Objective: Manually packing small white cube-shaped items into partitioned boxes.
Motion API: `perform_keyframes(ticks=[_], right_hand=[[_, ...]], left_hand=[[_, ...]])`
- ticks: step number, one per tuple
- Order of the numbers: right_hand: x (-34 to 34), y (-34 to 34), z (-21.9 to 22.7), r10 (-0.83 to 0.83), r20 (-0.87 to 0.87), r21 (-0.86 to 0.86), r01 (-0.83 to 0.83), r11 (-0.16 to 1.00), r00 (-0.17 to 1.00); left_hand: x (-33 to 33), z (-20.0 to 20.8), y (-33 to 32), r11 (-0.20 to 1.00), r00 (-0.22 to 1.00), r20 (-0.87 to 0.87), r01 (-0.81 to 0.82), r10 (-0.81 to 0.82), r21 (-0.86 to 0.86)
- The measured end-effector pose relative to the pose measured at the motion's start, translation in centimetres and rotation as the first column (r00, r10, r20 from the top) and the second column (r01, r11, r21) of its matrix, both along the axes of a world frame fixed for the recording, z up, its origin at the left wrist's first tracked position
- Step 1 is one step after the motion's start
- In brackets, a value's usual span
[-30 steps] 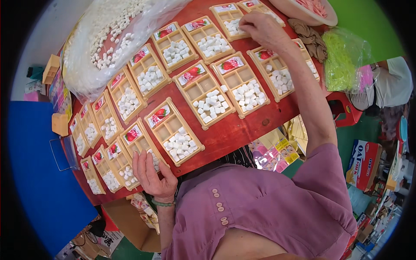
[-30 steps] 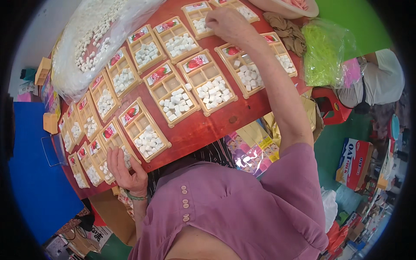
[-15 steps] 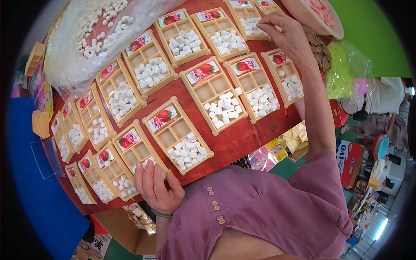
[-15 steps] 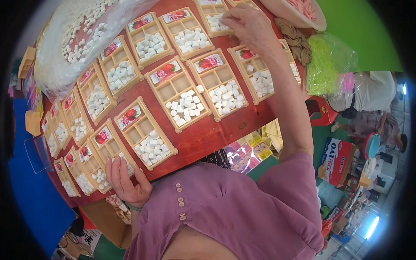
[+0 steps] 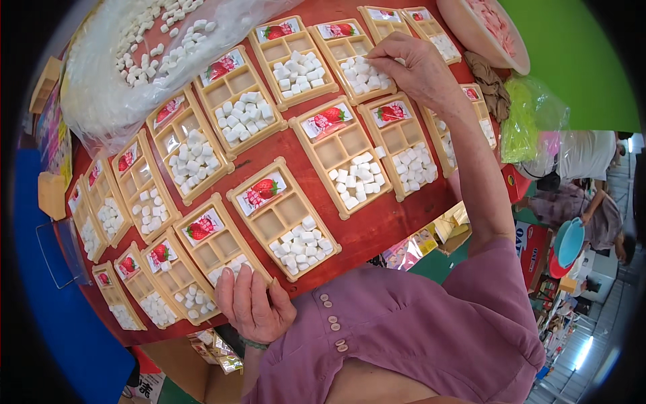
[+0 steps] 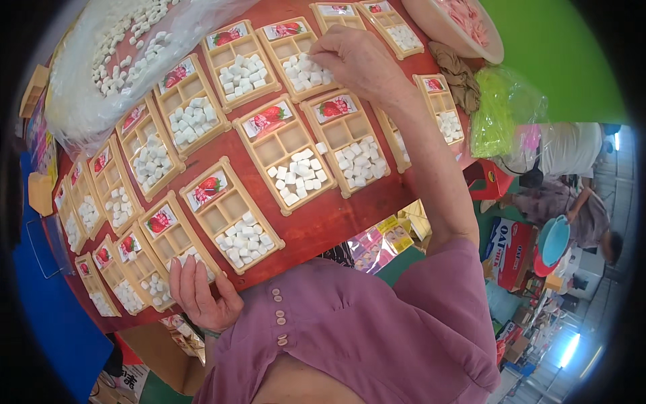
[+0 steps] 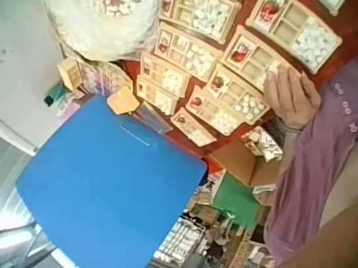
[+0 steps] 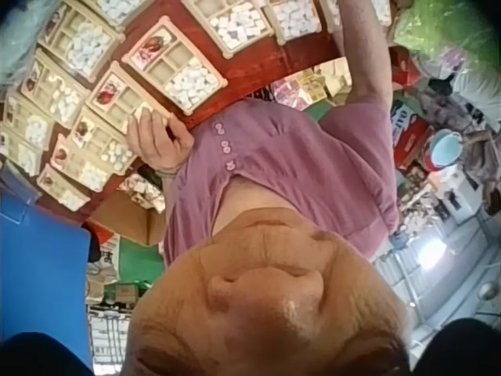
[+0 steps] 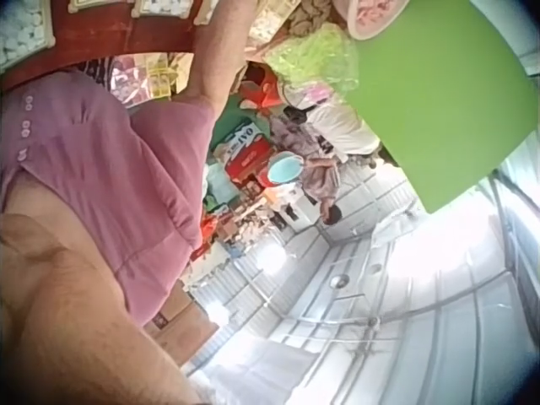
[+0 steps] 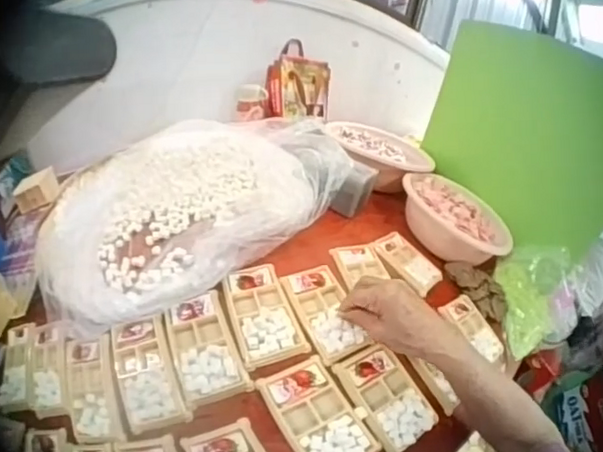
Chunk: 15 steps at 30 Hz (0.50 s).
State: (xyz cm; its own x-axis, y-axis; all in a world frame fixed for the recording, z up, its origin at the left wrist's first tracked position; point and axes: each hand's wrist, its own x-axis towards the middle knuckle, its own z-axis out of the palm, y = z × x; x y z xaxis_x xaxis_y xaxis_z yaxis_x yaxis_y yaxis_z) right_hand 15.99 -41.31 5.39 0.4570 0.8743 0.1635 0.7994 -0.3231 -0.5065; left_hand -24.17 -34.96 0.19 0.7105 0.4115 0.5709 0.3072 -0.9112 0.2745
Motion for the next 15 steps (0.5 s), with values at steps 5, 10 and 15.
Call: perform_keyframes(ticks=[5, 10, 15], right_hand=[[-0.9, -0.5, 0.7, 0.013, 0.104, 0.05, -0.019, 0.999, 0.994], [-3.3, -1.4, 0.8, -0.009, 0.095, -0.034, 0.013, 0.999, 0.995], [-5.2, -1.4, 0.0, 0.082, 0.313, -0.224, -0.01, 0.975, 0.946]], left_hand=[[0.3, 0.2, 0.1, 1.0, 1.0, 0.018, 0.015, -0.015, 0.0], [0.1, 0.0, 0.2, 1.0, 1.0, 0.013, 0.022, -0.022, 0.001], [0.2, -0.2, 0.3, 0.999, 0.999, 0.036, 0.038, -0.038, 0.003]])
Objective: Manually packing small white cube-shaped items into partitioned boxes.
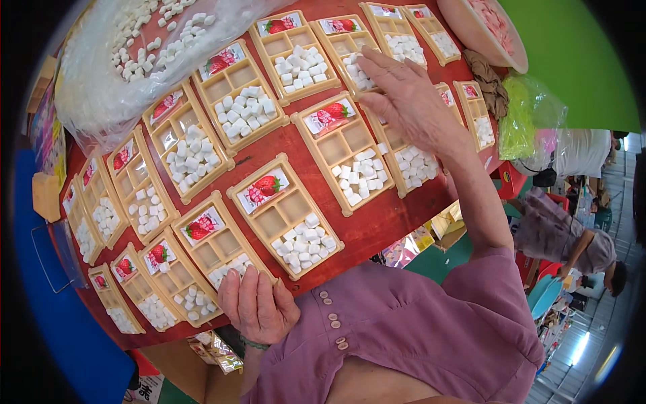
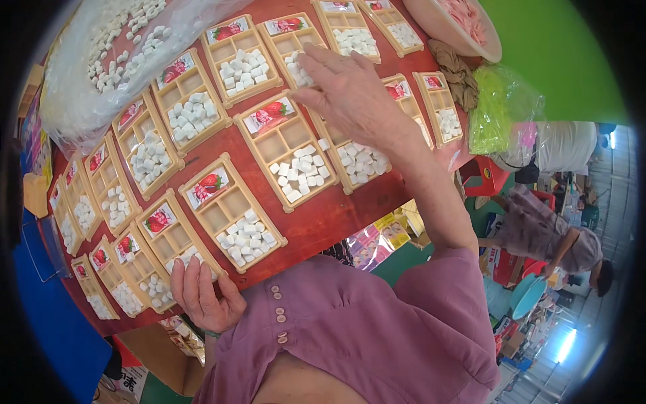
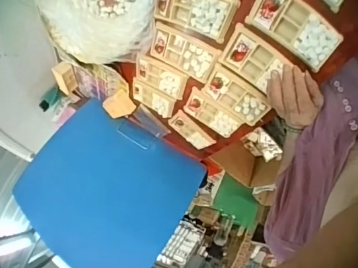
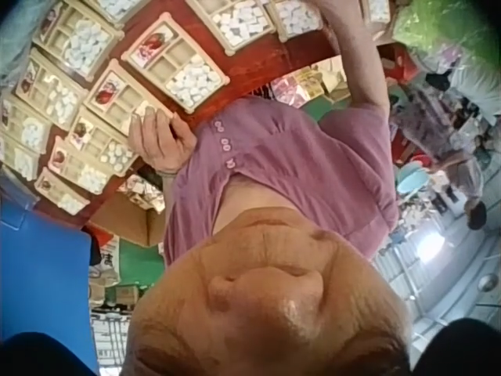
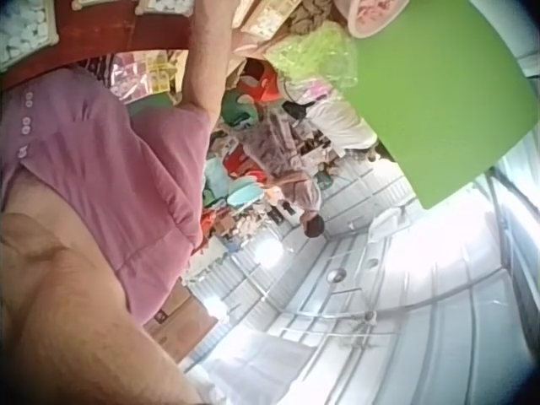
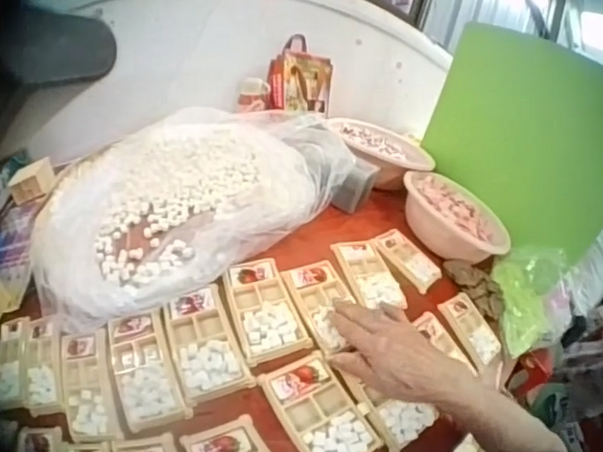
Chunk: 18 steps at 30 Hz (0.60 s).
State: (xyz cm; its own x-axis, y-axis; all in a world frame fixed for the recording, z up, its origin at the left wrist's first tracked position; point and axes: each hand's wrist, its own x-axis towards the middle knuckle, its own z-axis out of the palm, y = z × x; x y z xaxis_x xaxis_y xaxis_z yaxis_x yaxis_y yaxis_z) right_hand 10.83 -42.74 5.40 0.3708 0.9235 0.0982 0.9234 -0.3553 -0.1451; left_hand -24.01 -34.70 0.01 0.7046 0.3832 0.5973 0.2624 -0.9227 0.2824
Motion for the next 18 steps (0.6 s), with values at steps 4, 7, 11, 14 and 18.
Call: perform_keyframes(ticks=[4, 7, 11, 14, 18], right_hand=[[-0.3, -0.3, -0.9, 0.012, 0.061, -0.036, -0.009, 0.999, 0.998], [-0.3, -0.2, -0.7, -0.009, -0.01, 0.014, 0.01, 1.0, 1.0], [-0.6, 0.2, -1.5, -0.019, 0.029, 0.018, 0.018, 1.0, 0.999], [-0.8, 0.6, -1.8, -0.02, 0.041, -0.071, 0.023, 0.997, 0.999], [-1.0, 0.6, -2.1, -0.024, 0.064, -0.093, 0.03, 0.995, 0.998]], left_hand=[[-0.1, 0.2, -0.1, 1.0, 1.0, 0.001, -0.002, 0.002, -0.002], [-0.2, 0.0, 0.0, 1.0, 1.0, -0.001, -0.001, 0.001, -0.014], [-0.1, 0.1, -0.1, 1.0, 1.0, 0.006, 0.008, -0.008, -0.022], [-0.1, 0.0, 0.0, 1.0, 1.0, 0.019, 0.006, -0.006, -0.02], [0.0, 0.2, -0.1, 0.999, 1.0, 0.008, 0.008, -0.008, -0.032]])
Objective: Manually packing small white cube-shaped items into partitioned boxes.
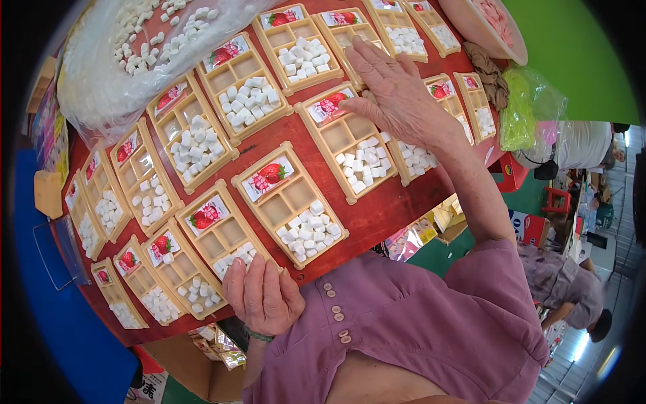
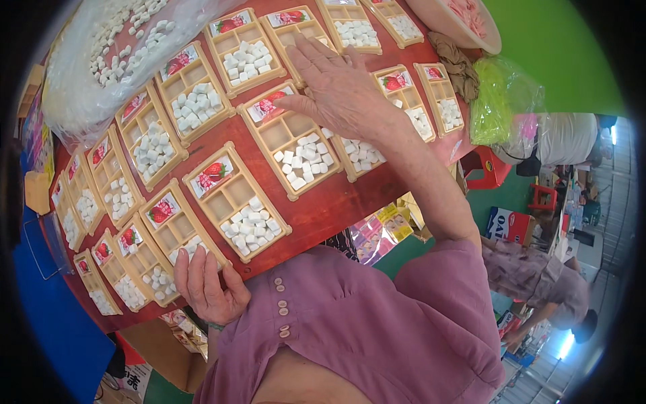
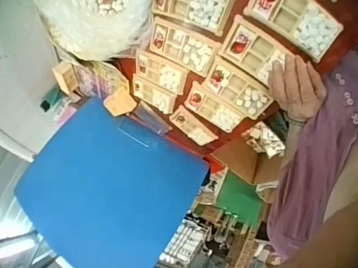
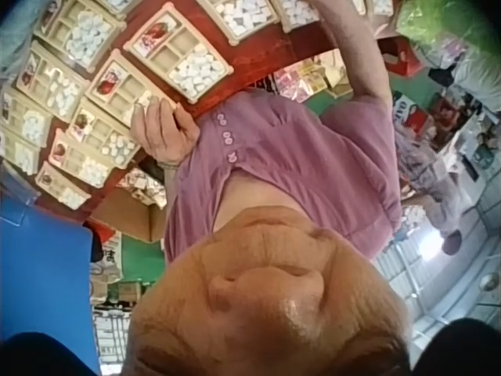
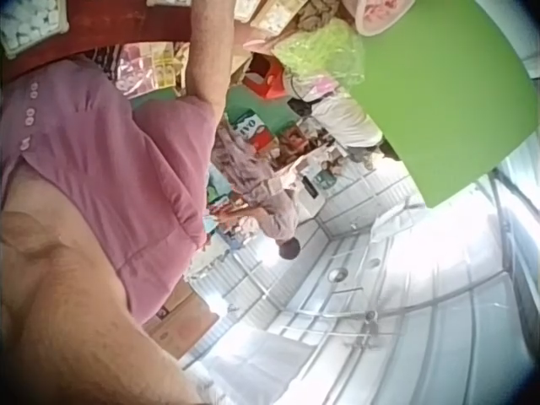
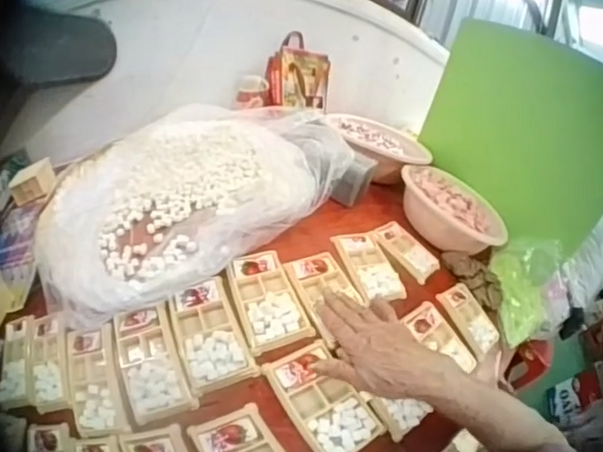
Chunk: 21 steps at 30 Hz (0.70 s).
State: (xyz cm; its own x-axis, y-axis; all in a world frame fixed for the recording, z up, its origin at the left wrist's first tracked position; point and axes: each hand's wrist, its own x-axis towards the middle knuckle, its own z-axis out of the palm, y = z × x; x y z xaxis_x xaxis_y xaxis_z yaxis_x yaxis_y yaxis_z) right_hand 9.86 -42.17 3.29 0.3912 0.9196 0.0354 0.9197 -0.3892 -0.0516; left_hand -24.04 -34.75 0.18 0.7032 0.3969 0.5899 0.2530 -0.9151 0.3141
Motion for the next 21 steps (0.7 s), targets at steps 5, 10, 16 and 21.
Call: perform_keyframes(ticks=[5, 10, 16, 21], right_hand=[[0.2, 0.1, 0.7, 0.006, -0.026, -0.005, -0.006, 1.0, 1.0], [2.1, -1.9, 2.0, 0.029, -0.273, 0.276, 0.05, 0.96, 0.962], [0.7, -3.1, 1.2, -0.019, -0.072, 0.031, 0.021, 0.999, 0.997], [0.6, -3.0, 0.5, -0.011, -0.02, 0.088, 0.012, 0.996, 1.0]], left_hand=[[0.0, 0.0, -0.1, 1.0, 1.0, 0.01, 0.007, -0.007, 0.001], [-0.1, 0.1, 0.1, 1.0, 1.0, 0.006, 0.019, -0.019, -0.01], [-0.1, 0.1, 0.0, 1.0, 1.0, -0.001, 0.013, -0.013, 0.005], [0.0, 0.1, 0.1, 1.0, 1.0, 0.002, 0.022, -0.022, 0.008]])
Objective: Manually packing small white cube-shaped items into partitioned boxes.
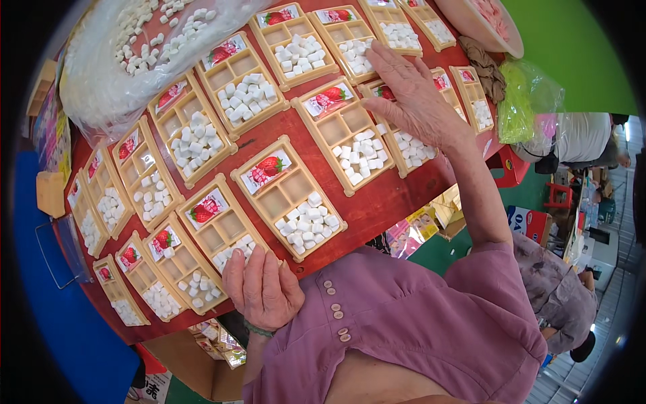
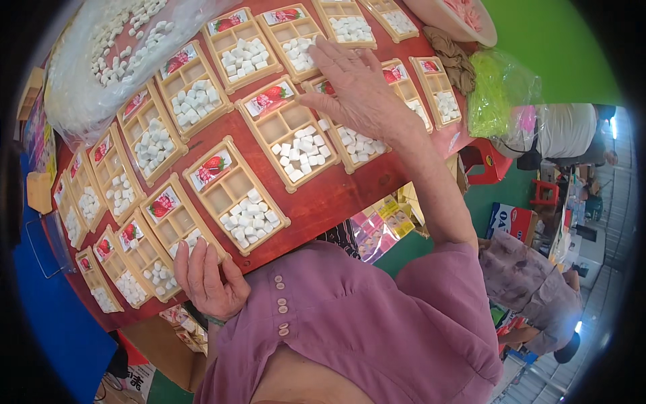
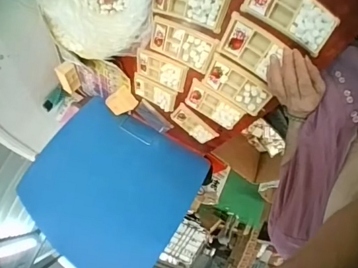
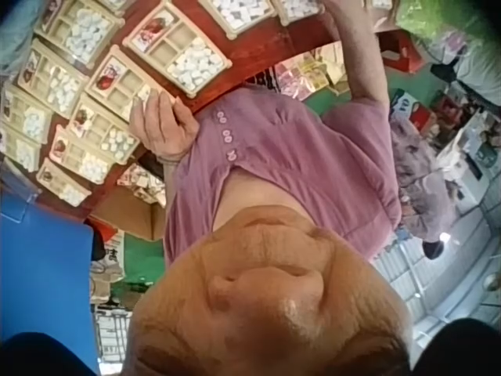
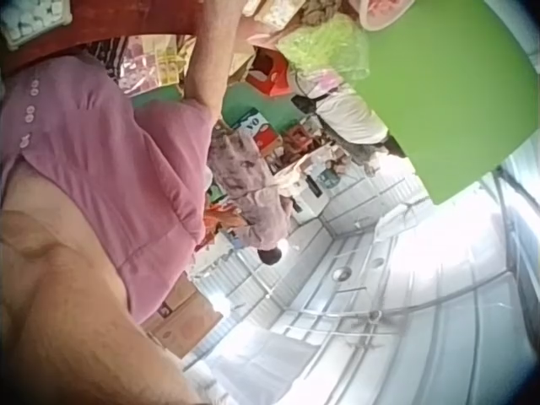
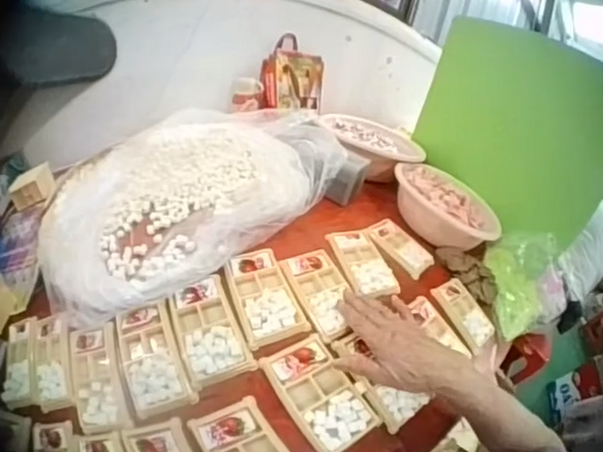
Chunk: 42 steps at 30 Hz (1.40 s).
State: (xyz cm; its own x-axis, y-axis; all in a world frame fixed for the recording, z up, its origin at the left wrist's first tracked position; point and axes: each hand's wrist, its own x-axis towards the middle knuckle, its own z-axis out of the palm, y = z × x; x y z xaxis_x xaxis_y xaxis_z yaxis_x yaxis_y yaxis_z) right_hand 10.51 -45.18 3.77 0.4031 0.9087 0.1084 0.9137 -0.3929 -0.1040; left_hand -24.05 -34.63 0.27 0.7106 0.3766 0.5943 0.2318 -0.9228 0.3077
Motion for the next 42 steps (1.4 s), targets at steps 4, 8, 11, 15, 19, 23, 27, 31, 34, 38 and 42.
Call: perform_keyframes(ticks=[4, 8, 11, 15, 19, 23, 27, 31, 34, 38, 42], right_hand=[[0.2, 0.0, 0.7, -0.032, -0.044, 0.008, 0.033, 0.999, 0.999], [-0.4, 1.2, 0.6, -0.033, -0.054, -0.055, 0.03, 0.998, 0.998], [-0.4, 1.4, -0.7, -0.041, 0.004, -0.105, 0.042, 0.994, 0.999], [-0.5, 1.3, -1.1, 0.0, 0.039, -0.068, 0.003, 0.998, 0.999], [-0.4, 1.3, -1.0, 0.029, 0.065, -0.044, -0.026, 0.999, 0.997], [-0.2, 1.3, -0.3, 0.049, 0.051, -0.05, -0.047, 0.998, 0.997], [-2.1, 2.7, 2.2, 0.005, 0.047, -0.096, 0.0, 0.995, 0.999], [-3.5, 6.4, 2.2, 0.092, 0.058, -0.043, -0.089, 0.995, 0.994], [-2.6, 8.2, 0.1, 0.166, 0.048, 0.027, -0.168, 0.985, 0.985], [-2.6, 8.4, 0.7, 0.163, 0.117, -0.03, -0.16, 0.987, 0.98], [-1.9, 7.1, 1.9, 0.181, -0.046, 0.028, -0.18, 0.983, 0.982]], left_hand=[[-0.1, 0.0, -0.1, 1.0, 1.0, -0.012, -0.001, 0.001, -0.01], [-0.1, 0.0, -0.1, 1.0, 1.0, -0.005, -0.015, 0.015, -0.003], [-0.2, 0.3, 0.1, 0.999, 0.999, -0.026, 0.028, -0.029, -0.015], [-0.1, 0.1, 0.0, 1.0, 1.0, 0.003, -0.007, 0.007, -0.02], [0.2, 0.1, 0.1, 1.0, 1.0, 0.018, 0.007, -0.006, -0.019], [0.1, 0.1, 0.2, 0.999, 0.999, 0.038, 0.023, -0.022, -0.033], [0.2, 0.1, 0.2, 0.999, 0.999, 0.03, 0.031, -0.03, -0.032], [0.0, 0.1, 0.1, 0.999, 0.999, 0.033, 0.026, -0.025, -0.032], [-0.1, 0.1, 0.1, 0.999, 0.999, 0.043, 0.025, -0.023, -0.041], [0.0, 0.1, 0.3, 0.998, 0.999, 0.043, 0.035, -0.032, -0.051], [-0.1, 0.1, 0.5, 0.999, 0.997, 0.061, 0.045, -0.044, -0.027]])
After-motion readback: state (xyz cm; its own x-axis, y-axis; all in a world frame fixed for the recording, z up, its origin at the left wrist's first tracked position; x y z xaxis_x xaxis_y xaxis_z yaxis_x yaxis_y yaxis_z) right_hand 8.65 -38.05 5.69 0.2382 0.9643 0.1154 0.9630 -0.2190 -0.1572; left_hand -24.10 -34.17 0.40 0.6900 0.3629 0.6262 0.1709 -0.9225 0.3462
